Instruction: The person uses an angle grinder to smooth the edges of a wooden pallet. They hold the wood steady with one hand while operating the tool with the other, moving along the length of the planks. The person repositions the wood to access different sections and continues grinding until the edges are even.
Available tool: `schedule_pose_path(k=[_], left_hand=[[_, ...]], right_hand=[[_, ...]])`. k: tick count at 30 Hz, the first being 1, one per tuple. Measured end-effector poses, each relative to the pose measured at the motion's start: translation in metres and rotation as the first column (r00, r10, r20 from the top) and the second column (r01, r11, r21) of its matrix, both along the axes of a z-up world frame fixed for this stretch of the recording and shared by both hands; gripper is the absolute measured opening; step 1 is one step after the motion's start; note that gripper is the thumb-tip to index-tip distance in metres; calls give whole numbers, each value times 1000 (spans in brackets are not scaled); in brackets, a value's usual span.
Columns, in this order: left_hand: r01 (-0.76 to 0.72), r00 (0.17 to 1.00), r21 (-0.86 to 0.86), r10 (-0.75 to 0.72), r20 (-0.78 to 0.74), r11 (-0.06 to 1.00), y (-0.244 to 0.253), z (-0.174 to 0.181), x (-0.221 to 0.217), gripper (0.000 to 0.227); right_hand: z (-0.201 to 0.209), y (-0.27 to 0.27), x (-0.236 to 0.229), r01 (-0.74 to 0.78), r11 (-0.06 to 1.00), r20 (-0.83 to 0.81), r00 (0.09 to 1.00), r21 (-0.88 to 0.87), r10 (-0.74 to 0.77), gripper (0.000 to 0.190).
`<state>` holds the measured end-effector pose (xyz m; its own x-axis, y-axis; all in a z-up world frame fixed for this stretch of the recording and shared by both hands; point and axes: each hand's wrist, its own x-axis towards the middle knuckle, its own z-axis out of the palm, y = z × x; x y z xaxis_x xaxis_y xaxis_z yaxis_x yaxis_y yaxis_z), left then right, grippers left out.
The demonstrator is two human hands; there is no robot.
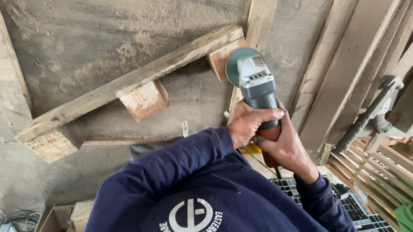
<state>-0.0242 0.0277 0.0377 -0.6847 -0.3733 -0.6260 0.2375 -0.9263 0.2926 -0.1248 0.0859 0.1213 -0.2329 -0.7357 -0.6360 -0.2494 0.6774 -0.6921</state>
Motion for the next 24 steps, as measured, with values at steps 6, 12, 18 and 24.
schedule_pose_path(k=[6, 12, 18, 24], left_hand=[[67, 997, 61, -69, 36, 996, -8, -16, -12, 32], [-22, 998, 86, 28, -62, 996, 6, -3, -6, 33], [148, 985, 123, -157, 65, 981, -2, -8, -4, 24], [101, 994, 38, -102, 31, 994, -5, -15, -4, 26]], right_hand=[[-11, -1, -9, 169, 978, 62, 982, 125, -177, 101], [-5, 8, -7, 40, 999, 8, 999, 33, -40, 101], [-6, 3, -7, 69, 982, -26, 997, 173, -66, 106], [-12, 1, -6, 40, 997, -28, 999, 64, -39, 102]])
